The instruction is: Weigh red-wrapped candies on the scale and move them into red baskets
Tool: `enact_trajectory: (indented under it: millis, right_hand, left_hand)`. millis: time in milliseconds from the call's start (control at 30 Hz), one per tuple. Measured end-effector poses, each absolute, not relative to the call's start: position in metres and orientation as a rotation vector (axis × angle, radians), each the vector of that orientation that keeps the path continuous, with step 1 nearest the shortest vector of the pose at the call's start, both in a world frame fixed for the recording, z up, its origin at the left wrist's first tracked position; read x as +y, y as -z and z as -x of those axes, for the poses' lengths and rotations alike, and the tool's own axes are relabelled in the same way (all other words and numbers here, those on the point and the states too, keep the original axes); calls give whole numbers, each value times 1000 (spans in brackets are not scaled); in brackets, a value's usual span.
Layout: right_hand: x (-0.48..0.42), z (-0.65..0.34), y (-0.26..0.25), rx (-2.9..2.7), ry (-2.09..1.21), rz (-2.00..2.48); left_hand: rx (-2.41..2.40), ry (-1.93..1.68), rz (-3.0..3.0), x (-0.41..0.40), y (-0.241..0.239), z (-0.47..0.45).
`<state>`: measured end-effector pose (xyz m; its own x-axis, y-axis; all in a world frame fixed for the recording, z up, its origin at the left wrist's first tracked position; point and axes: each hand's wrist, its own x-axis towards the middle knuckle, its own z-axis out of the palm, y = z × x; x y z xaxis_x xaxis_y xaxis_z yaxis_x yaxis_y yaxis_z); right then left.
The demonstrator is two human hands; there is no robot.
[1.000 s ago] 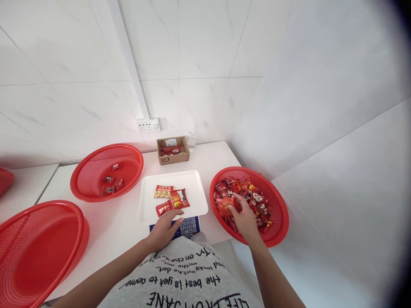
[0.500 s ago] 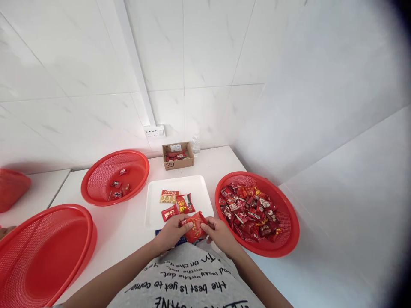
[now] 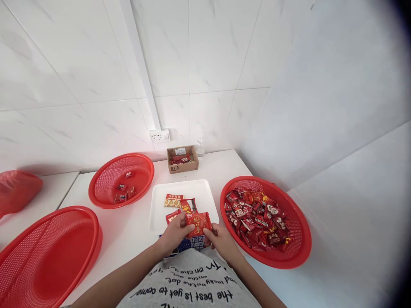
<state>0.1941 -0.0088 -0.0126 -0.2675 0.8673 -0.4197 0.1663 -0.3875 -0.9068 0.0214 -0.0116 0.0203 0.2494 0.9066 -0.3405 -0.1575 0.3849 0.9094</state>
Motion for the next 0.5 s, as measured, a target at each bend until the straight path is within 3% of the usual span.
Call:
enact_trajectory:
  millis: [500]
  right_hand:
    - [-8,-197,-3,-1211,-1732,1331]
  left_hand:
    - [1127,-863,-754,-6,-27,-16]
